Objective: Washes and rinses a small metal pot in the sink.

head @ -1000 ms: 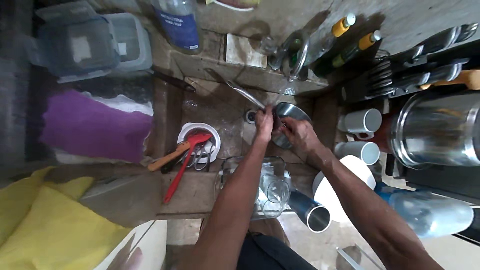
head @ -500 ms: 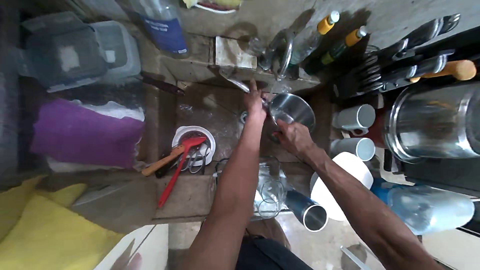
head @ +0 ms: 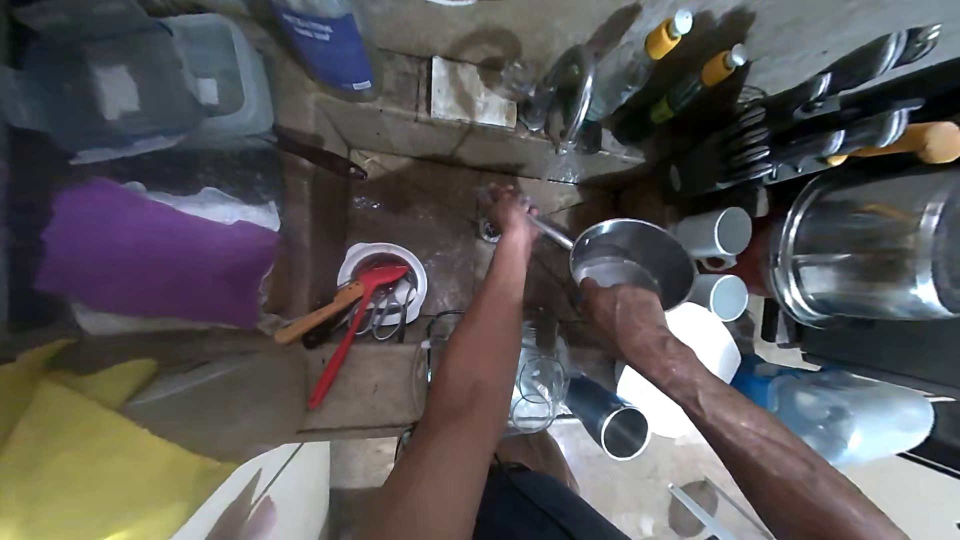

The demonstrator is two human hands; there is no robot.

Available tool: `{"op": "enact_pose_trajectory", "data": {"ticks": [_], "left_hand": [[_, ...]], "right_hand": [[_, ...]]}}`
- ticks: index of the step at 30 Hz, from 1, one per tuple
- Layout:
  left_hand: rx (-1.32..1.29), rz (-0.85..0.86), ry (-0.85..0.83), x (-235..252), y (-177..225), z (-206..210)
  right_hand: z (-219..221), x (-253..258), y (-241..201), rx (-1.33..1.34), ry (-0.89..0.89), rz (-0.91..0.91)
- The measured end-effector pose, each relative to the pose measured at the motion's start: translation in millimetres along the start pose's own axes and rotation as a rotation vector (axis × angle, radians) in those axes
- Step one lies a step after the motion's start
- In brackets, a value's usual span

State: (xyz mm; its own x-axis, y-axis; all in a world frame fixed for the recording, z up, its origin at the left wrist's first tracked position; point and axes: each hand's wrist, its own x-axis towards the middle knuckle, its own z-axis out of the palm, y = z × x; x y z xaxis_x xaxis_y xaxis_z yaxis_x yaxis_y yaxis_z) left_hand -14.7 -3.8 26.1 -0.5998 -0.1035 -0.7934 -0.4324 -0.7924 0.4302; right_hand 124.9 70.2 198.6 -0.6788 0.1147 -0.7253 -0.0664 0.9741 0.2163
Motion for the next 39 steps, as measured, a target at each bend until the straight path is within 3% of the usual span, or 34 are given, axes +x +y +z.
{"op": "enact_pose_trajectory", "data": {"ticks": [3,9,14,18,23,28,32,34,36,39], "left_hand": [[-0.058,-0.092,-0.007,0.5,-2.5,6.3],[-0.211,-0.040,-0.135,11.7,-15.0,-7.3],[-0.219,-0.183,-0.170,-11.6,-11.3,-1.7],[-0.012,-0.141,-0.198,-12.2,15.0,-10.9],[0.049,0.053,-0.100,-6.5,42.7,-20.6],[0.167,0.269,0.005,-19.3,47.4,-20.6],[0.218,0.426,0.055,-19.8,49.7,-22.3],[0.239,0.474,0.079,-16.7,56.4,-24.3],[0.282,0.519,0.079,-14.4,65.0,-27.7],[0.344,0.538,0.048,-15.2,73.3,-30.7]], "right_hand": [[-6.7,-4.3,0.2,-0.046,-0.038,0.039],[-9.2,-3.7,8.6,-0.050,-0.024,0.036],[5.6,28.9,-7.1,0.034,0.075,-0.003],[29.9,63.7,-6.8,0.199,0.351,-0.217],[33.8,104.1,2.2,0.327,0.457,-0.518],[29.1,147.1,-2.1,0.489,0.212,-0.581],[40.3,163.1,-21.0,1.007,0.003,-0.687],[48.8,169.4,-27.3,1.246,-0.151,-0.650],[51.5,181.9,-26.3,1.050,-0.155,-0.608],[43.0,208.1,-21.8,0.178,0.104,-0.688]]}}
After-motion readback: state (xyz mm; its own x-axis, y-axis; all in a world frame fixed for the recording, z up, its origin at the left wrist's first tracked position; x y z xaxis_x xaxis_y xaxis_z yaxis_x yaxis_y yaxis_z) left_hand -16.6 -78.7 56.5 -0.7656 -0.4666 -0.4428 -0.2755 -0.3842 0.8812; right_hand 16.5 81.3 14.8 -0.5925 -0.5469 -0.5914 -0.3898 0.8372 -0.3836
